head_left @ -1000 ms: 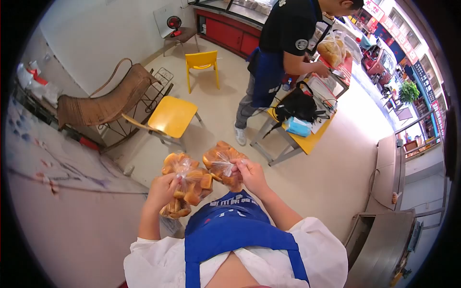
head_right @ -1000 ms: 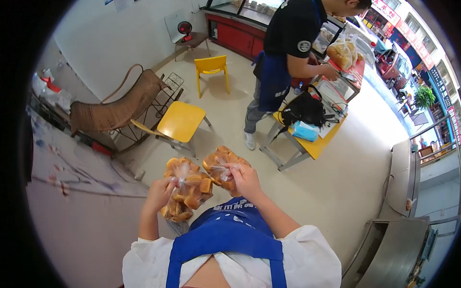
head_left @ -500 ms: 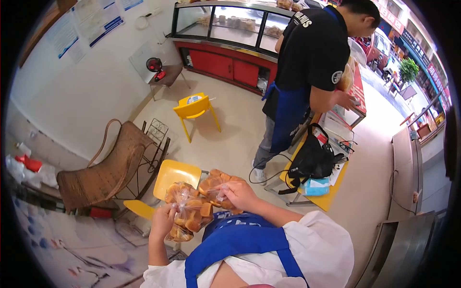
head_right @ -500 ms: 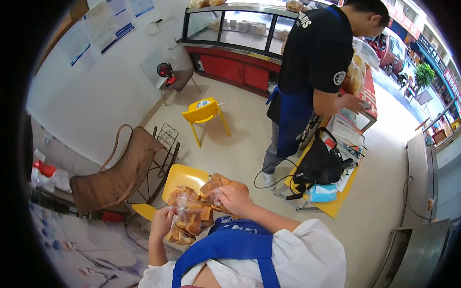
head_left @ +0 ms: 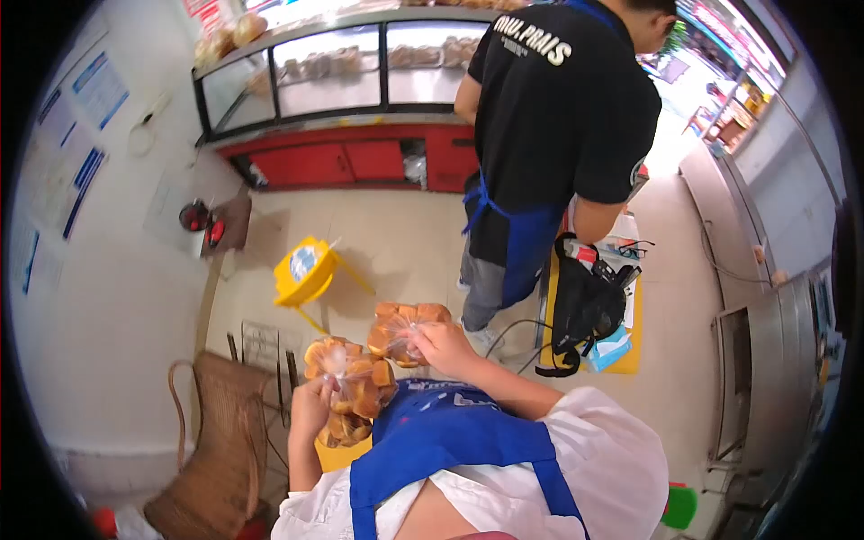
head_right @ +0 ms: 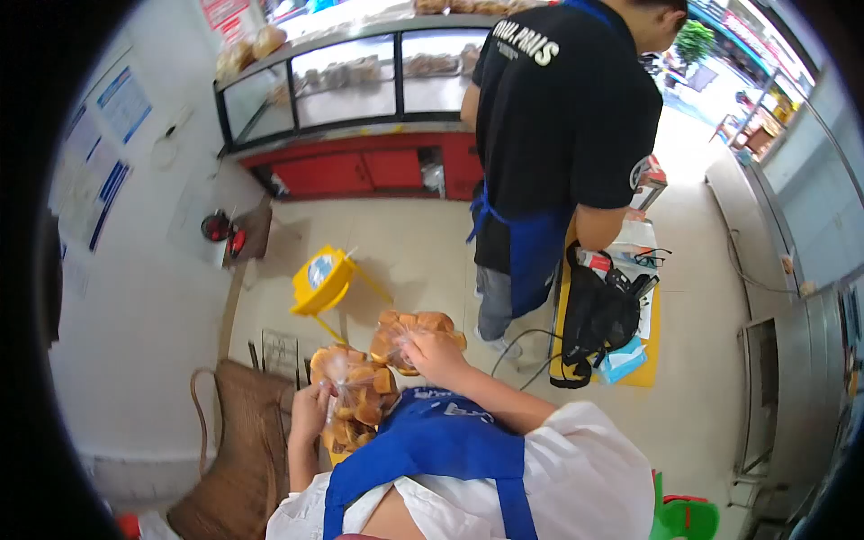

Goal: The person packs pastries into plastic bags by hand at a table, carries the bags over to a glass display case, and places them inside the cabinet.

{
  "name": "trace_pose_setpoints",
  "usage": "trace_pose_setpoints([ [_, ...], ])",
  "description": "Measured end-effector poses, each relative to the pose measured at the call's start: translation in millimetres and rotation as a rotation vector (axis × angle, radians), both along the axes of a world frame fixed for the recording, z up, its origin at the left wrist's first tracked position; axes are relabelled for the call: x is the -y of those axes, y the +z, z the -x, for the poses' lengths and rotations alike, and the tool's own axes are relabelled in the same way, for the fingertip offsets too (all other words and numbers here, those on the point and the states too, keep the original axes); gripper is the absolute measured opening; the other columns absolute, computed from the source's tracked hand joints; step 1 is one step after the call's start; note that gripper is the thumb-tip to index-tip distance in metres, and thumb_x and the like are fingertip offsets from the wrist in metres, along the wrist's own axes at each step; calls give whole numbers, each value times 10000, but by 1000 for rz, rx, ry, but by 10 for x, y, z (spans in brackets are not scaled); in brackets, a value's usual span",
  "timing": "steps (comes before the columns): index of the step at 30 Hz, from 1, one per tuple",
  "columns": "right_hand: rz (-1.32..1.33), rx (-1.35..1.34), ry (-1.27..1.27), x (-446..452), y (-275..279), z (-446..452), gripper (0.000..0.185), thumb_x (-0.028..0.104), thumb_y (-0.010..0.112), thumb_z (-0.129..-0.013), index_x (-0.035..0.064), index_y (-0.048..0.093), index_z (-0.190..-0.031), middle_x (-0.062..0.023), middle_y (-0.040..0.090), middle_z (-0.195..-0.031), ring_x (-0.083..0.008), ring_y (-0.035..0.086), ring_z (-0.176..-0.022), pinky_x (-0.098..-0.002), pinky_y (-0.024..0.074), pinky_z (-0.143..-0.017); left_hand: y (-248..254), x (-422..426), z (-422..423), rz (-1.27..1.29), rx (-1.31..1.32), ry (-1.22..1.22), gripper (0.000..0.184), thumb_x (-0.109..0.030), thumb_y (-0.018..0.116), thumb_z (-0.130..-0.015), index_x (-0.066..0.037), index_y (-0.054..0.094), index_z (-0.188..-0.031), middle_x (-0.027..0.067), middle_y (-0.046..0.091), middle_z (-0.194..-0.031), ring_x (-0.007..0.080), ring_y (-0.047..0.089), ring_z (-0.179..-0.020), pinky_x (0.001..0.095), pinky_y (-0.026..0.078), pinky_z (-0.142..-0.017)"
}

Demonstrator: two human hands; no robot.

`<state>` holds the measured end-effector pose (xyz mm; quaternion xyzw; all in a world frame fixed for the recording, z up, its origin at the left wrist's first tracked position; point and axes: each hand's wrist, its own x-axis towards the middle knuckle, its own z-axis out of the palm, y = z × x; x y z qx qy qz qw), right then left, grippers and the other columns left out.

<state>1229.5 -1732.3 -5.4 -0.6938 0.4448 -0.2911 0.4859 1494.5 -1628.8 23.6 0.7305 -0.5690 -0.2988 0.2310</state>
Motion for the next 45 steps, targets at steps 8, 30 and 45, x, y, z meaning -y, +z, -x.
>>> trace_pose_setpoints([
  [8, -84, -45, -353, 411, -41, -69, 361, 255, 414, -980, 6, 672, -1023, -104, 694, -790, -183, 675, -723, -311, 512, -689, -380, 1416, -362, -77, 9, -391, 274, -252, 526, -927, -47, 663, -806, 141, 662, -772, 291, 649, -747, 384, 488, -682],
  [30, -72, -15, -968, -328, 44, 781, 362, 294, 426, -959, 61, 694, -887, -93, 690, -743, -247, 657, -680, -377, 495, -642, 4, 2515, 946, -38, 44, -997, 293, -255, 536, -928, -36, 671, -789, 192, 633, -713, 335, 638, -651, 380, 486, -609],
  [45, -102, -4, -1180, -766, 32, 993, 370, 259, 426, -949, 39, 701, -834, -92, 687, -719, -216, 659, -633, -349, 509, -595, 5, 2424, 1376, 127, -80, -1117, 223, -189, 559, -896, -20, 652, -785, 185, 632, -717, 344, 607, -656, 398, 478, -637],
])
